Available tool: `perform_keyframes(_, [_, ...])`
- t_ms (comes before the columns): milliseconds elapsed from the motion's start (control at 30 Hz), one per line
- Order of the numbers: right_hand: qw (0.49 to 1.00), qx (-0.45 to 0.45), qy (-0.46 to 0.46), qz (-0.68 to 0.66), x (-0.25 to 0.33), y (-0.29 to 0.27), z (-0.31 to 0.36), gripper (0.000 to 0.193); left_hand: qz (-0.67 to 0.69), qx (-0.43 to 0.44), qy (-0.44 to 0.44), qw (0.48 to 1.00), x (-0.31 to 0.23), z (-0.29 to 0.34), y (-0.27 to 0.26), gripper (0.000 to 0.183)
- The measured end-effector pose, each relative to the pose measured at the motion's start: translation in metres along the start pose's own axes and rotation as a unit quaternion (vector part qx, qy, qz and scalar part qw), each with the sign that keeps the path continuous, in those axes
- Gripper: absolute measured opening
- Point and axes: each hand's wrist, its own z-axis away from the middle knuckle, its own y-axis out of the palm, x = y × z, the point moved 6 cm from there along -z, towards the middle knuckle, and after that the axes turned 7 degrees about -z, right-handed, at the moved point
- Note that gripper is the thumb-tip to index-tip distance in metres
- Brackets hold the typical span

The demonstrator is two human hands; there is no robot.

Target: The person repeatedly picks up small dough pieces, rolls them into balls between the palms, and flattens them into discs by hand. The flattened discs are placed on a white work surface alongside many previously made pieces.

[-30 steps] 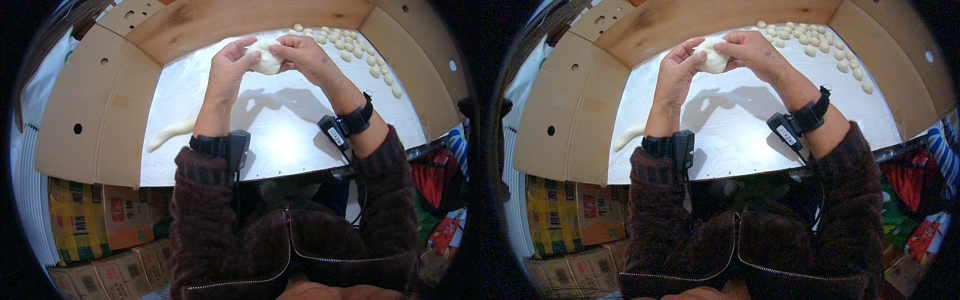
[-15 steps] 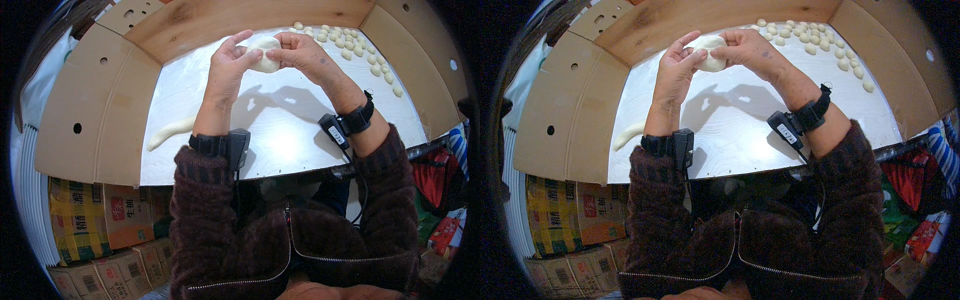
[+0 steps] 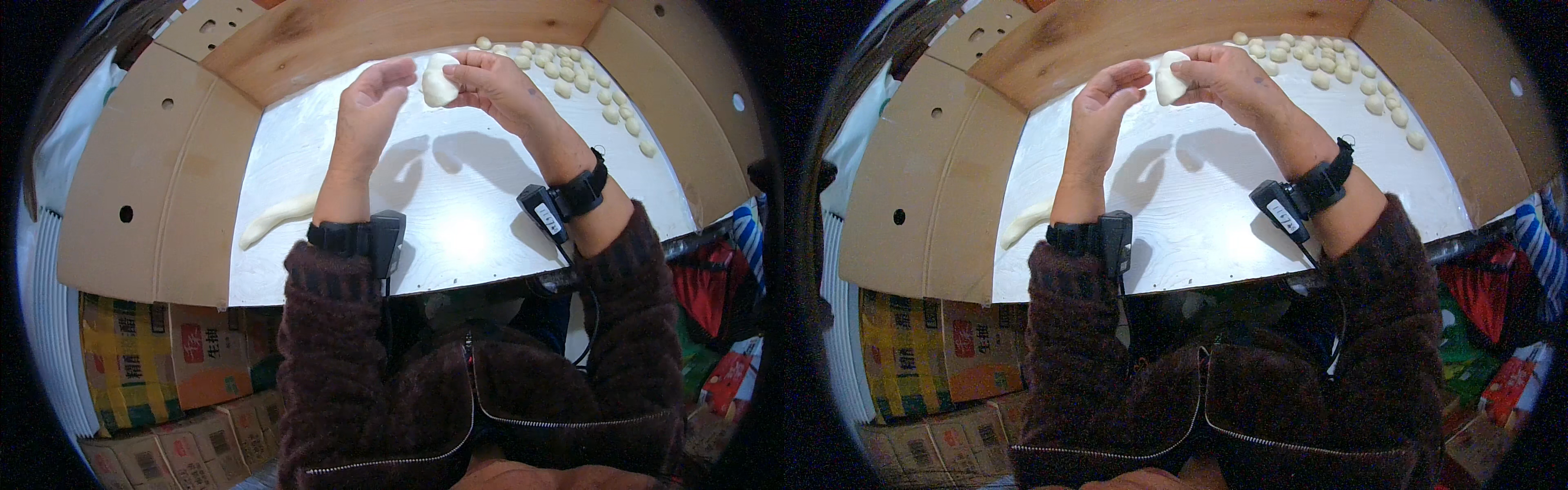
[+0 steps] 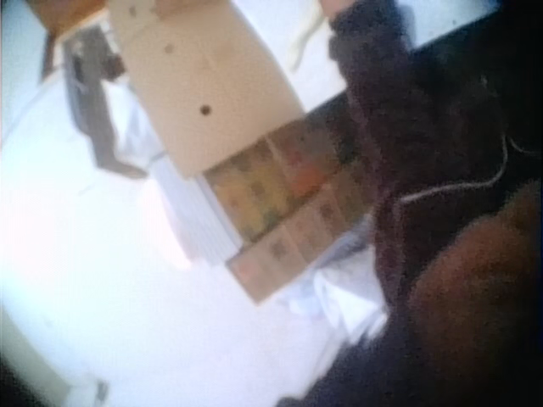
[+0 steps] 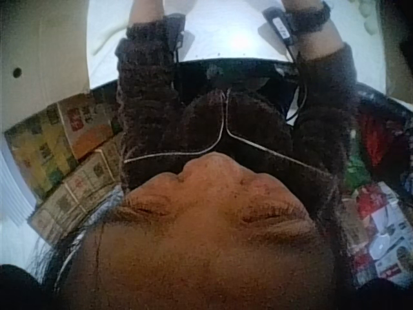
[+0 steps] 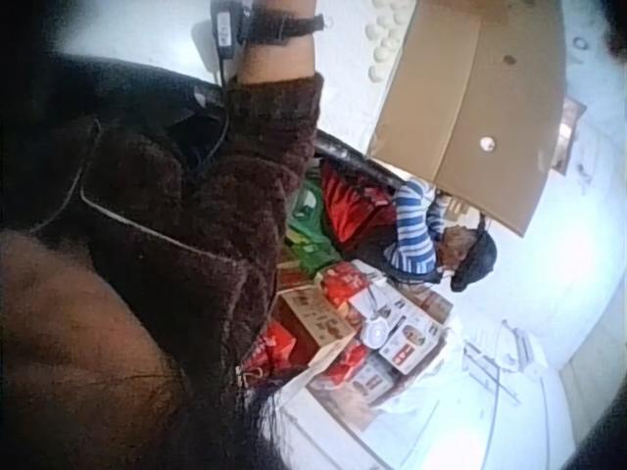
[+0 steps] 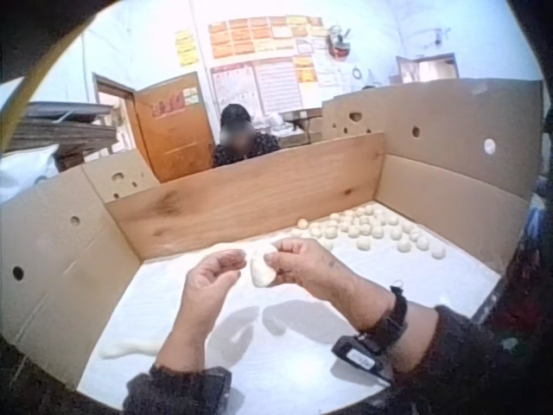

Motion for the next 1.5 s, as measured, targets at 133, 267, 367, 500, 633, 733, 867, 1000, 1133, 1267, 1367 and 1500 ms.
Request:
perform_keyframes(133, [0.998,0.012,-0.01,-0.058,-0.002,0.003,-0.002,0.051,0.008,0.118,-0.016,0.993,0.002,0.006,0.022,0.041])
perform_keyframes(267, [0.995,0.075,-0.004,-0.069,0.002,0.012,0.002,0.051,0.135,0.038,-0.056,0.989,0.007,0.004,0.011,0.042])
perform_keyframes(367, [0.997,0.031,0.03,0.065,0.004,0.003,0.003,0.047,0.194,0.075,-0.128,0.97,0.015,0.005,0.012,0.041])
perform_keyframes(500, [0.983,-0.036,-0.018,0.178,0.004,-0.003,-0.001,0.041,0.221,0.09,-0.132,0.962,0.013,0.005,0.014,0.049])
perform_keyframes(633, [0.991,0.004,-0.035,0.133,-0.009,0.005,-0.001,0.036,0.213,0.083,-0.16,0.96,0.012,0.008,0.018,0.051])
perform_keyframes(733, [0.988,0.015,-0.032,0.151,-0.009,0.002,0.0,0.033,0.14,0.132,-0.155,0.969,0.009,0.01,0.027,0.049])
perform_keyframes(867, [0.991,0.001,-0.005,0.131,-0.004,-0.002,0.0,0.038,0.109,0.163,-0.132,0.972,0.005,0.012,0.032,0.046])
perform_keyframes(1000, [0.999,-0.041,0.005,0.033,-0.005,-0.002,0.002,0.042,0.132,0.16,-0.136,0.969,0.007,0.012,0.027,0.045])
perform_keyframes(1133, [0.995,-0.073,-0.029,0.056,-0.001,-0.009,-0.001,0.044,0.201,0.132,-0.162,0.957,0.013,0.008,0.022,0.041])
perform_keyframes(1267, [0.972,-0.028,-0.126,0.196,0.012,-0.008,-0.004,0.046,0.245,0.067,-0.19,0.948,0.022,0.006,0.015,0.041])
perform_keyframes(1367, [0.937,0.035,-0.199,0.285,0.01,0.009,0.0,0.048,0.289,0.056,-0.188,0.937,0.022,0.005,0.014,0.043])
perform_keyframes(1500, [0.885,0.086,-0.201,0.412,-0.003,0.028,0.009,0.054,0.286,0.083,-0.144,0.944,0.011,0.005,0.018,0.058])
